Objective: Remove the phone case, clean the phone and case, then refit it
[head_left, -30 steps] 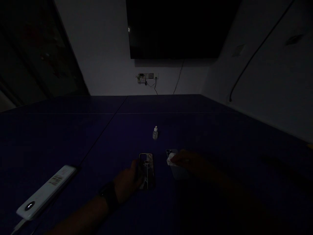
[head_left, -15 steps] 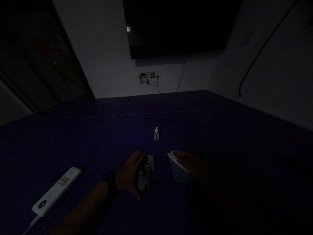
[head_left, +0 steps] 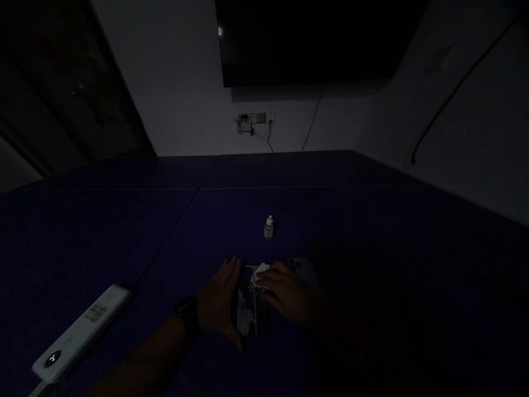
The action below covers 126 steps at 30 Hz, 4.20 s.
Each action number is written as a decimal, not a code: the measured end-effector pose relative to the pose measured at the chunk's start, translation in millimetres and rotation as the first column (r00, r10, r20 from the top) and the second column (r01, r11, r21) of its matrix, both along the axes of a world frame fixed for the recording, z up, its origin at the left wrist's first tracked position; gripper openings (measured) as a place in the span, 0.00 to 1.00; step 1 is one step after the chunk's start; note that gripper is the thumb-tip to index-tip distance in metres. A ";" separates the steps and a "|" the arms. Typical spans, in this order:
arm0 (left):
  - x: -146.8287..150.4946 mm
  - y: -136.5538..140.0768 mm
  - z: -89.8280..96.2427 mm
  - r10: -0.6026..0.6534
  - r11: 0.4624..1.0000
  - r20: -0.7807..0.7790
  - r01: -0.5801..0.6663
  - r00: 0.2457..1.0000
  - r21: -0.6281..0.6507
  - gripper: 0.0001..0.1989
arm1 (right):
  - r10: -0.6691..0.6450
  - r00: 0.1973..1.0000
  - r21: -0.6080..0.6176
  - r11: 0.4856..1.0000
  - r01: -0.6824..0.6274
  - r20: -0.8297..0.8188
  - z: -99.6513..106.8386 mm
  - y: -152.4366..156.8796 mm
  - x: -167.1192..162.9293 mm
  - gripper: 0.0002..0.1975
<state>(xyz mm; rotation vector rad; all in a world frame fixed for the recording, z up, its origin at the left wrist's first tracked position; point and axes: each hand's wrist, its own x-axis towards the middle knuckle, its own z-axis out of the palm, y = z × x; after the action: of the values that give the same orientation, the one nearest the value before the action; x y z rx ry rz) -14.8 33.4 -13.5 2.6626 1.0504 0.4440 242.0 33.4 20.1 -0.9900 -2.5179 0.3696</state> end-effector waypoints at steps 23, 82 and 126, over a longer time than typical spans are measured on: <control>5.9 0.8 9.8 -0.019 0.999 -0.034 0.018 0.999 -0.026 0.73 | 0.054 0.998 0.070 0.996 -0.055 0.010 -19.8 25.5 7.8 0.21; 5.8 2.7 7.0 -0.004 1.000 -0.046 0.003 0.999 -0.026 0.73 | 0.033 0.974 0.153 0.986 -0.068 0.224 -25.5 3.9 9.3 0.24; 4.8 3.5 6.6 -0.007 1.000 -0.024 0.007 1.000 -0.028 0.72 | -0.091 0.934 0.126 0.991 0.050 0.345 -7.8 -32.3 -3.7 0.22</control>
<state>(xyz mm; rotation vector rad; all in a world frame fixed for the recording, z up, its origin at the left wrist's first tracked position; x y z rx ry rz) -10.0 37.0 -6.9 2.6527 1.0460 0.3939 238.2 1.1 12.4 -1.1846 -2.7680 0.0225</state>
